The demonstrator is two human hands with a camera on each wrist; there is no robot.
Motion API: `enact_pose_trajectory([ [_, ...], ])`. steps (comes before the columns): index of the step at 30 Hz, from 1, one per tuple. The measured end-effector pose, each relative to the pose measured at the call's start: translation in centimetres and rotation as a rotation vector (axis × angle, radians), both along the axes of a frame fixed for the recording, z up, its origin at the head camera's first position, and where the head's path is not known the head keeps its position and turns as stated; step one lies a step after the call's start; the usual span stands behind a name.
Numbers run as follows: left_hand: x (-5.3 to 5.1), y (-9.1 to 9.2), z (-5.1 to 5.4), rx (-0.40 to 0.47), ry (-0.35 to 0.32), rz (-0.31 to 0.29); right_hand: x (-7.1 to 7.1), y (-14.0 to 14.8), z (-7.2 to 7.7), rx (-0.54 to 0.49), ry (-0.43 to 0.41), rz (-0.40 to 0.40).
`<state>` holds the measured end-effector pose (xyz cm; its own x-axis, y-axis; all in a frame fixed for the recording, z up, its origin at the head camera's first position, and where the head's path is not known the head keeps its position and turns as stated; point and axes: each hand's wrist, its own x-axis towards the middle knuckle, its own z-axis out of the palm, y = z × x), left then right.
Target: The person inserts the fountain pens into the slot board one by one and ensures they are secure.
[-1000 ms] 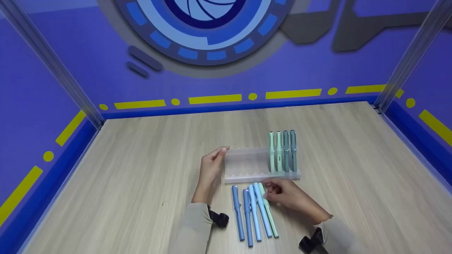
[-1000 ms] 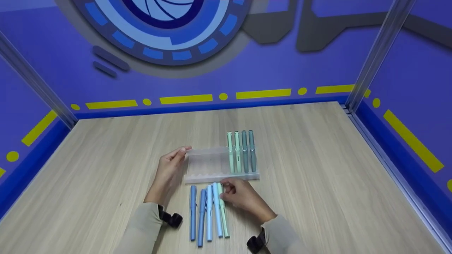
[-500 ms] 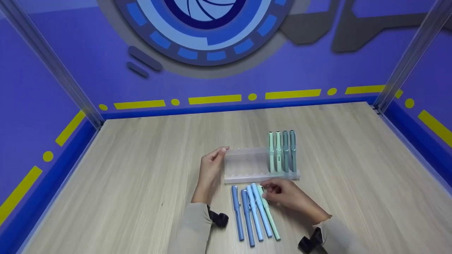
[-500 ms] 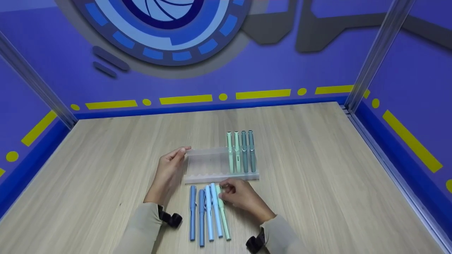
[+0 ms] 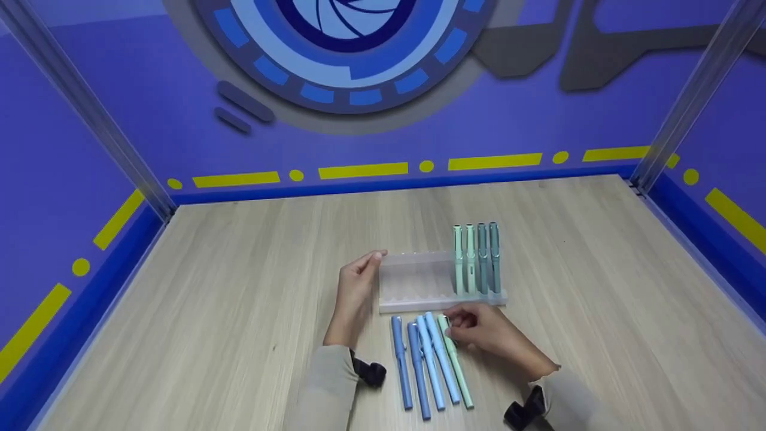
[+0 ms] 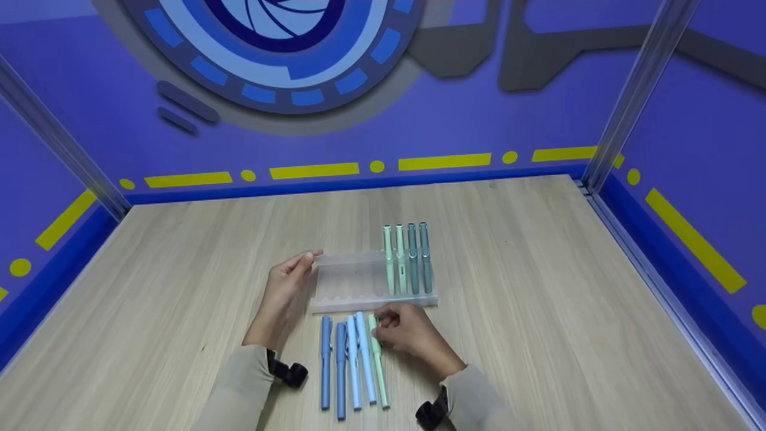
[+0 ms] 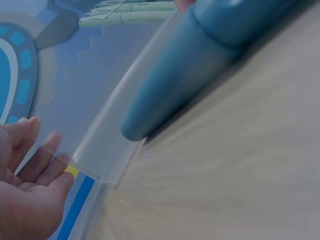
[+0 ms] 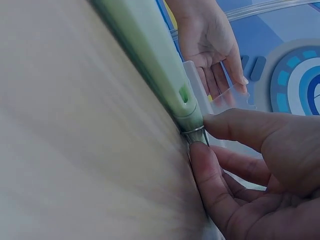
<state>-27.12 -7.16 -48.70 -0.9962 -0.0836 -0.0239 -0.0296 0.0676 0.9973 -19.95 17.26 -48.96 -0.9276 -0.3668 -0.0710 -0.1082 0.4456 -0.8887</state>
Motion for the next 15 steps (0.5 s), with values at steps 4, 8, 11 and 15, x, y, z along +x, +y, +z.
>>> enact_pose_trajectory([
  [4,-0.04,0.04,0.01,0.005,-0.003,0.003,-0.06,0.05,0.01,0.005,-0.01,-0.007],
  [8,-0.04,0.03,-0.01,0.006,-0.002,-0.002,-0.16,0.03,-0.07,0.025,-0.007,-0.014],
  [11,0.02,-0.01,-0.05,-0.013,0.005,-0.006,-0.17,-0.1,-0.11,0.04,-0.01,-0.02],
  [15,0.05,-0.05,-0.07,-0.029,0.009,-0.006,-0.13,-0.28,-0.02,0.05,0.009,0.005],
])
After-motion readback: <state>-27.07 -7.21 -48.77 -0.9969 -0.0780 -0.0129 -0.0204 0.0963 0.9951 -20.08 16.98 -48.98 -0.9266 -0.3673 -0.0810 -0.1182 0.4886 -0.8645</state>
